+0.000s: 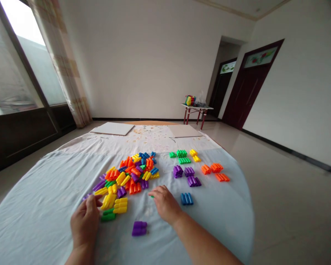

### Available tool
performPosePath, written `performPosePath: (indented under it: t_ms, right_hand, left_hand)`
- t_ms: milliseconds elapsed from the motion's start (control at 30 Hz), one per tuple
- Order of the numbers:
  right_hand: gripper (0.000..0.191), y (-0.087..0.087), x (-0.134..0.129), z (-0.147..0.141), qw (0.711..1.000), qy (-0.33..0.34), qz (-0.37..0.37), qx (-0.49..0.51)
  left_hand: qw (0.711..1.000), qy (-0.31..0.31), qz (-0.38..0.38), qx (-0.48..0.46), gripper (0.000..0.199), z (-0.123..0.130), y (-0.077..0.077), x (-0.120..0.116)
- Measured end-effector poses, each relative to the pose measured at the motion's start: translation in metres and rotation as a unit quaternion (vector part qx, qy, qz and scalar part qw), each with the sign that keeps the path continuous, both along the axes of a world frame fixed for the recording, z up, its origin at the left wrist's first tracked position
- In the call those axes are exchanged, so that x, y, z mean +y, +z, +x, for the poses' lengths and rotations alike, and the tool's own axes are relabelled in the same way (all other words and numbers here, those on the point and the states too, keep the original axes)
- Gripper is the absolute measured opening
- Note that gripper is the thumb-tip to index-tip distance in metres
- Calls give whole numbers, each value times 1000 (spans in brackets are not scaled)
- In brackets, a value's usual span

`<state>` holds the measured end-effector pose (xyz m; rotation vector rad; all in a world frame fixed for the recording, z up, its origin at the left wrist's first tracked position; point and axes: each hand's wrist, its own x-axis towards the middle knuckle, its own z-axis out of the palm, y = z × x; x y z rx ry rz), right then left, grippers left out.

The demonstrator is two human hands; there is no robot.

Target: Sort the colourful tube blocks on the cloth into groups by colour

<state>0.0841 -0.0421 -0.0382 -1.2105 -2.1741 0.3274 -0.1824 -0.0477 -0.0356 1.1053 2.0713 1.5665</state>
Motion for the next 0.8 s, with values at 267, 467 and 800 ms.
performPosePath:
  t_ms: [267,467,800]
  right_hand:
    - [35,13,-38,-24,992,116,-19,-38]
    - [30,10,-41,-19,988,135,-39,-61]
    - [53,-1,-12,16,999,-10,-17,48]
  left_hand:
    - [993,-65,-67,74,48,4,1,2]
    - [992,-90,-50,67,50,15,3,-4]
    - [947,-284,-21,-152,60,36,4,-8]
